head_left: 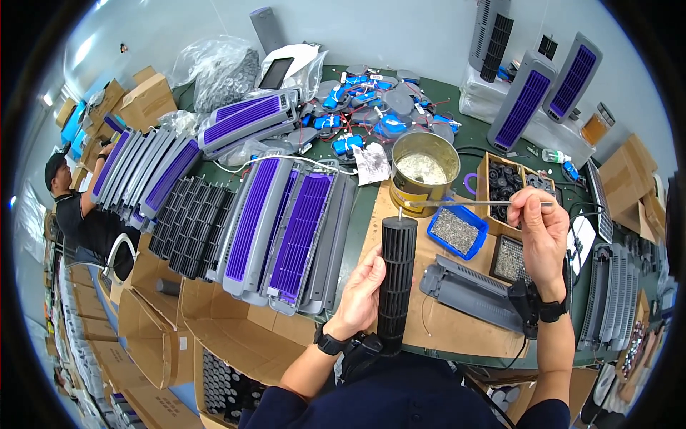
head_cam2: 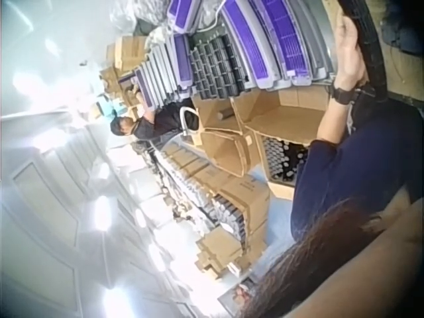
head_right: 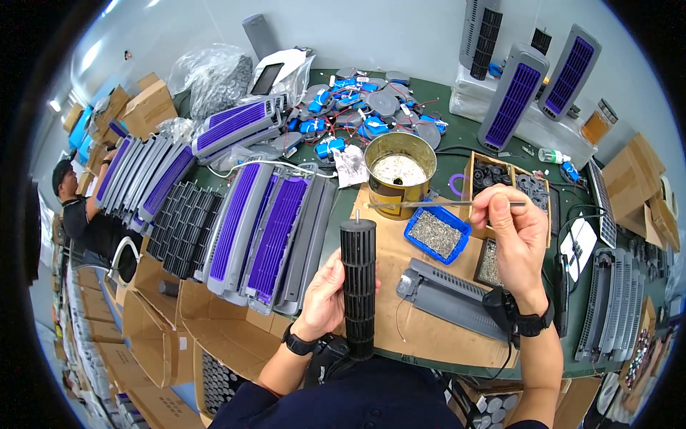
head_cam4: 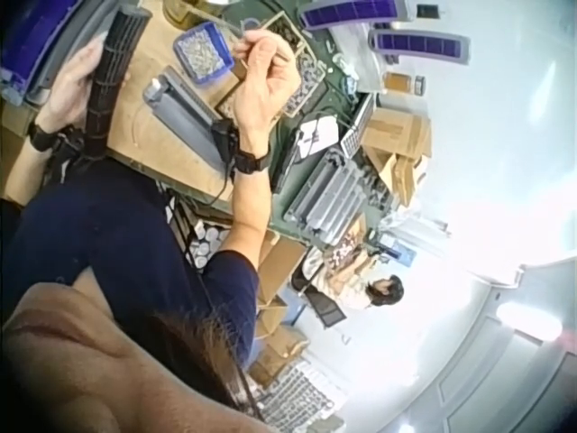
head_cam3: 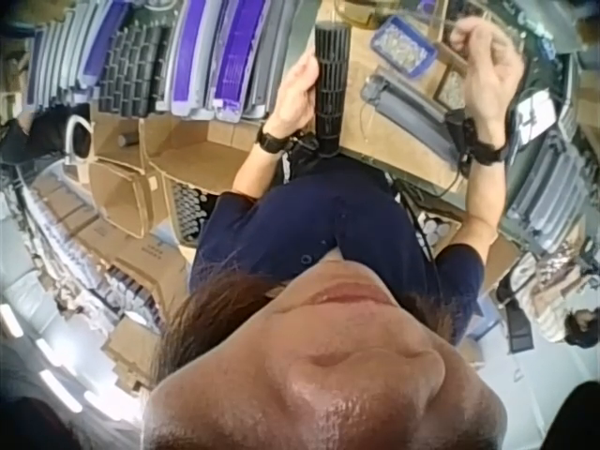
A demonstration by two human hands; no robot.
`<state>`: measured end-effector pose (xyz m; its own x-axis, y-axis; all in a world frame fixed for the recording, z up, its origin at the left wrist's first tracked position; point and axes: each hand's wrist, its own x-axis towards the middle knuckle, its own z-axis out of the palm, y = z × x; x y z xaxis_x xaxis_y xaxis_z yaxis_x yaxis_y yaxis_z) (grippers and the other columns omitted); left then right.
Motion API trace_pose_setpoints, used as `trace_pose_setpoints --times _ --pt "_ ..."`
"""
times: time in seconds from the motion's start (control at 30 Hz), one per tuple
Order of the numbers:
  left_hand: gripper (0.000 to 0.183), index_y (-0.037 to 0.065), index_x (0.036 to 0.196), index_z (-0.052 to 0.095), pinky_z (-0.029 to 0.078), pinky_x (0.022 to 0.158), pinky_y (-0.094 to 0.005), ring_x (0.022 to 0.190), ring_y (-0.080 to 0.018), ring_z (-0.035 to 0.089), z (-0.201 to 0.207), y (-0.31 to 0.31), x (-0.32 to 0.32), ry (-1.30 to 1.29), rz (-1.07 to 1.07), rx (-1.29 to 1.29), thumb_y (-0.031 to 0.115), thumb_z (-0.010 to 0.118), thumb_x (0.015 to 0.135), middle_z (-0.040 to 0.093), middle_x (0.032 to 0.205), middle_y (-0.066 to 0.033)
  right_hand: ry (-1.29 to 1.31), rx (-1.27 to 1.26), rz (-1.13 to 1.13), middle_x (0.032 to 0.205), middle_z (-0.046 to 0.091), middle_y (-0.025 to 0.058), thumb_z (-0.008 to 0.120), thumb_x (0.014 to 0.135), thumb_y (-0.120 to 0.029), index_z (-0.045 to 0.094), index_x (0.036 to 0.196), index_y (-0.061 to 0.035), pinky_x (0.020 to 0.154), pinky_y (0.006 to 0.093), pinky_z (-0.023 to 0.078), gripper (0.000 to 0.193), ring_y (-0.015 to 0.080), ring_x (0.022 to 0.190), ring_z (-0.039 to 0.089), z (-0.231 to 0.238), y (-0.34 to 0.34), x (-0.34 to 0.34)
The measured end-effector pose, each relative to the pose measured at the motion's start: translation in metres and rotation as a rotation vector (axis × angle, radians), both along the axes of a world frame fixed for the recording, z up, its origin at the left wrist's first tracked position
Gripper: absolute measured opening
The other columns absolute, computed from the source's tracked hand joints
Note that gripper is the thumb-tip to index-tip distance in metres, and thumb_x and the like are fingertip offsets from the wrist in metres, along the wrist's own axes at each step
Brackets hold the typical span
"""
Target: The person assembles a fan by fitting a purple grille onto a grey housing, applying grease to a fan blade's axle with a metal rod, and inserting the blade into a housing. They then connect a battery and circuit board to another housing and secure the components with a power screwdriver.
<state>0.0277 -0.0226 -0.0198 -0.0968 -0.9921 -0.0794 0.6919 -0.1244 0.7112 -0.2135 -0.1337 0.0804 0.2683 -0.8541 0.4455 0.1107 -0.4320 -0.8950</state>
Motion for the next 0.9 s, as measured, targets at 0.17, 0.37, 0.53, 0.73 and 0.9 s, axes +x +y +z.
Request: trace_pose_setpoints --times 0.17,0.37,0.53,0.73,0.9 --pt "0.050 0.004 0.142 0.034 0.055 0.084 -0.0338 0.097 -0.0221 0.066 -0.002 -0.001 0.001 -0.006 0.026 -0.008 0.033 0.042 0.103 0.060 0.118 -0.0150 -0.056 0.015 0.058 0.085 0.061 0.0055 0.049 0.102 -0.021 0.062 0.093 0.0015 0.067 0.0212 0.045 0.027 0.0087 0.074 0.055 0.005 0.009 0.005" --pt "0.050 0.003 0.141 0.034 0.055 0.084 -0.0338 0.097 -0.0224 0.066 0.001 0.001 0.001 -0.015 0.017 -0.002 0.034 0.041 0.103 0.060 0.118 -0.0157 0.021 0.027 0.047 0.084 0.060 0.0054 0.049 0.103 -0.022 0.062 0.094 0.0014 0.068 0.0228 0.045 0.028 0.0095 0.073 0.055 0.003 0.007 0.007" --pt "0.048 0.002 0.138 0.038 0.054 0.086 -0.0349 0.096 -0.0228 0.065 -0.002 0.001 0.003 0.026 -0.046 -0.035 0.036 0.035 0.104 0.061 0.117 -0.0155 -0.028 0.043 0.029 0.081 0.060 0.0046 0.050 0.102 -0.022 0.061 0.095 0.0008 0.067 0.0233 0.045 0.027 0.0093 0.071 0.054 -0.002 -0.001 -0.002" --pt "0.046 0.002 0.134 0.042 0.053 0.087 -0.0366 0.096 -0.0245 0.065 -0.002 0.001 0.006 0.090 -0.072 -0.056 0.036 0.032 0.105 0.060 0.118 -0.0178 -0.093 0.125 0.033 0.081 0.062 0.0049 0.051 0.102 -0.024 0.062 0.095 0.0012 0.066 0.0217 0.046 0.028 0.0085 0.070 0.057 -0.004 0.003 0.005" --pt "0.045 0.002 0.133 0.042 0.053 0.087 -0.0370 0.096 -0.0251 0.065 0.000 0.001 0.005 0.096 -0.087 -0.070 0.035 0.033 0.105 0.060 0.118 -0.0181 -0.115 0.211 -0.009 0.080 0.064 0.0053 0.052 0.101 -0.025 0.063 0.097 0.0018 0.063 0.0214 0.048 0.029 0.0092 0.069 0.058 -0.010 0.001 0.010"
